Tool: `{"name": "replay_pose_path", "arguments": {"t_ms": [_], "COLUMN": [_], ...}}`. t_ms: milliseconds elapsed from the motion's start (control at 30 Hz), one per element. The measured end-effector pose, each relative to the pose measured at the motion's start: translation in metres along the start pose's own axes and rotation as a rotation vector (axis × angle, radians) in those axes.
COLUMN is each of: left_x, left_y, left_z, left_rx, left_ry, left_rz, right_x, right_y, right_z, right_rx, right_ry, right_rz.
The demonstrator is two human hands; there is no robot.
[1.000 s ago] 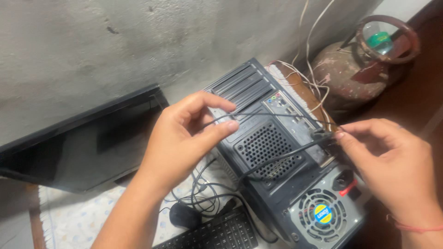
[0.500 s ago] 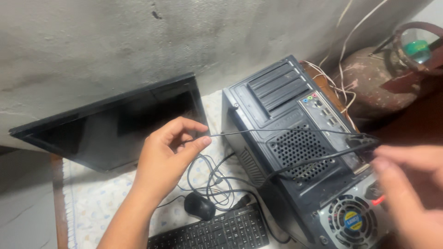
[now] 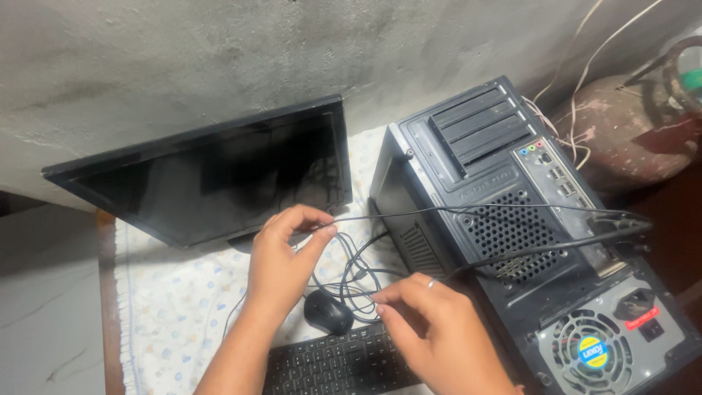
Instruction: The person connects a mouse, keyboard, and power cable to a desktop computer tower, then repositions the tower upright on the table next to the monitor.
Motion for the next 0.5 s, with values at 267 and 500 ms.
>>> {"name": "replay_pose_path", "arguments": {"t_ms": [267, 500], "left_x": [-0.083, -0.167], "left_y": [0.015, 0.03], "left_z": [-0.011, -0.028], "left_rx": [-0.013, -0.031], "left_ry": [-0.328, -0.416], "left_rz": [-0.091, -0.167], "right_x": [0.067, 0.132], "right_y": [0.054, 0.135], "right_z": [-0.003, -0.019], "right_rx": [-0.084, -0.216], "right_ry": [0.156, 0.387], "right_rz": [0.125, 0.084]}}
Point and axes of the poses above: each hand's wrist, its own z-axis towards the middle knuckle, its own y-axis out of the palm, x = y × z, the point moved 7 cm from there along z, towards the middle knuckle, and after that the axes turned 13 degrees about -y, right-handed, at the moved point
